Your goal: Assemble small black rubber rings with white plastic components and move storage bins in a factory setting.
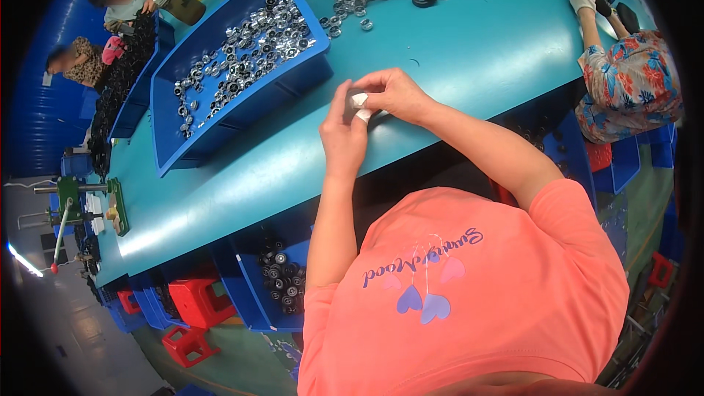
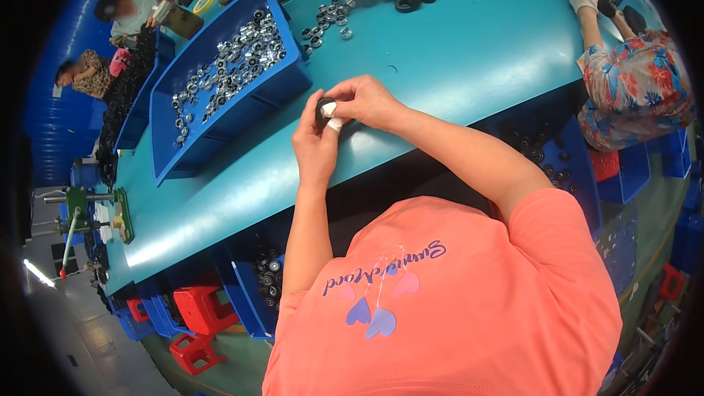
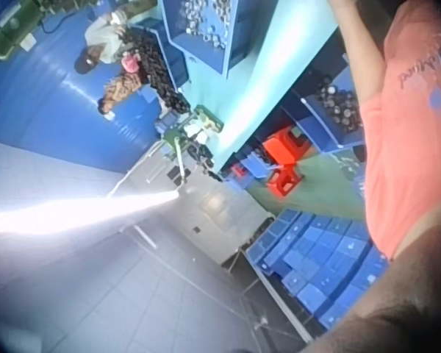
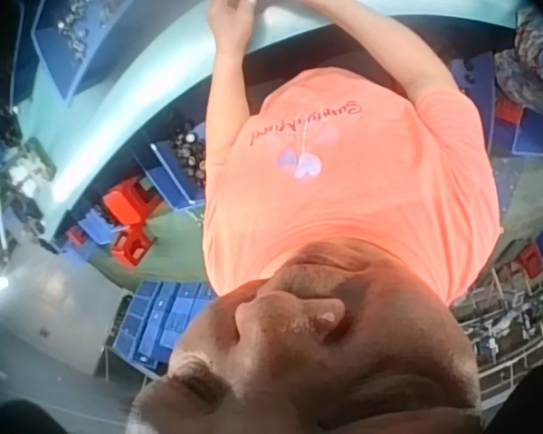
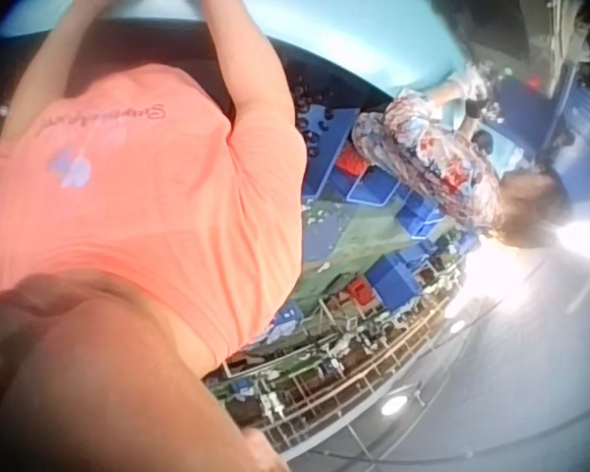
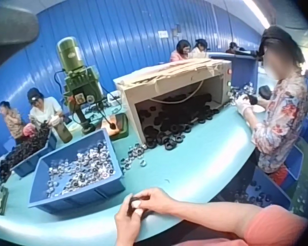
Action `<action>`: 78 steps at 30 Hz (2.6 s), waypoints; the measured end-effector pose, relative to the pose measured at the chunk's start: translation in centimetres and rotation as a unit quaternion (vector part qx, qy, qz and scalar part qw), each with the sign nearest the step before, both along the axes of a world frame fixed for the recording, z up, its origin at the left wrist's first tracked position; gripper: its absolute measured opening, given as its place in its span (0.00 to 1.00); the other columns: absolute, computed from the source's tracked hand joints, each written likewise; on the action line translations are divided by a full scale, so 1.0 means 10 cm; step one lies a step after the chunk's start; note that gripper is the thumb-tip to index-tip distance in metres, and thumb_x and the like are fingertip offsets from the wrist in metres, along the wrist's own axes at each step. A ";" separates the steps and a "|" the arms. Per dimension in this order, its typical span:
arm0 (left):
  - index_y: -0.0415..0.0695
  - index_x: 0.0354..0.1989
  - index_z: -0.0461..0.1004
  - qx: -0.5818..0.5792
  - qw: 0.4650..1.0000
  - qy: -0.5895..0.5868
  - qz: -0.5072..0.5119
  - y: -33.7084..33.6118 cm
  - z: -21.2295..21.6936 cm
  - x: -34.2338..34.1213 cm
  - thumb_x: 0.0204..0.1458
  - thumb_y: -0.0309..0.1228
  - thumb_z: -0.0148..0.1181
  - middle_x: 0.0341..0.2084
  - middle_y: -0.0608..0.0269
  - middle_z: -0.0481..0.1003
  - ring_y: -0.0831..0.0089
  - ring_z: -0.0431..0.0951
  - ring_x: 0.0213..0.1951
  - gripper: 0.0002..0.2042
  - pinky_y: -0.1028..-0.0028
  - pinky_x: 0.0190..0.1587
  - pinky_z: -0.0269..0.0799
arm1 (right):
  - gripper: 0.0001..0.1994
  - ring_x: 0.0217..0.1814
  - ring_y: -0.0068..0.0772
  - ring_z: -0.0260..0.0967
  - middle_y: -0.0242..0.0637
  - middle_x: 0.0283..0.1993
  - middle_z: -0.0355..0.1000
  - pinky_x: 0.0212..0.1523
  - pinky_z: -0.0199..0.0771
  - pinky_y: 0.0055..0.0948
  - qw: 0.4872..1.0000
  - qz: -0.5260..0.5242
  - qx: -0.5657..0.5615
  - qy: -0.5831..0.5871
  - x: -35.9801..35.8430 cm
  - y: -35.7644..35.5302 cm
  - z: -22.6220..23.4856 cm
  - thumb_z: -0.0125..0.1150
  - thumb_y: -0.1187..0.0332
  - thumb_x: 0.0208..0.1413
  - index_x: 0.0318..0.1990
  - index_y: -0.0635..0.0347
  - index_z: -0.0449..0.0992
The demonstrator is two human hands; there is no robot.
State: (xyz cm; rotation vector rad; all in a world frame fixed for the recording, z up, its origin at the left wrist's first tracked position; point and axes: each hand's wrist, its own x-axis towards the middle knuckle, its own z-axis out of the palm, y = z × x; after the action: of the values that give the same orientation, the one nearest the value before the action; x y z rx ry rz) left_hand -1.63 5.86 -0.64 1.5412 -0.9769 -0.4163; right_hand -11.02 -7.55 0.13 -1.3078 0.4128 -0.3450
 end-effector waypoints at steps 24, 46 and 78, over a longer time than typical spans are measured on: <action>0.36 0.62 0.69 0.057 0.992 -0.105 0.038 0.05 0.00 -0.07 0.56 0.21 0.63 0.42 0.58 0.81 0.72 0.81 0.43 0.24 0.72 0.48 0.77 | 0.16 0.43 0.26 0.76 0.38 0.42 0.76 0.43 0.79 0.26 0.998 0.057 0.023 0.020 -0.05 -0.12 0.00 0.67 0.71 0.53 0.47 0.69 0.76; 0.39 0.55 0.72 -0.034 0.994 -0.074 0.068 0.30 0.02 -0.05 0.52 0.26 0.70 0.38 0.63 0.79 0.78 0.77 0.36 0.21 0.77 0.38 0.75 | 0.17 0.34 0.23 0.76 0.35 0.38 0.78 0.34 0.80 0.25 0.987 0.147 0.028 0.050 -0.13 -0.23 0.21 0.64 0.62 0.60 0.52 0.64 0.78; 0.42 0.68 0.59 -0.125 0.861 0.472 -0.141 0.04 -0.09 -0.02 0.67 0.38 0.51 0.49 0.51 0.72 0.65 0.76 0.43 0.24 0.66 0.41 0.76 | 0.12 0.42 0.34 0.78 0.35 0.43 0.80 0.44 0.76 0.32 0.946 -0.010 -0.323 -0.026 -0.26 -0.38 0.34 0.69 0.66 0.52 0.44 0.52 0.85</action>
State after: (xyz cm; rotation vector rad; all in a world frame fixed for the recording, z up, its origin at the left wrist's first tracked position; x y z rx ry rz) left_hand -1.81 6.22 -1.50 0.7672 -0.4302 -1.0812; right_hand -13.59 -11.37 3.57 -1.9295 0.2741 -0.5605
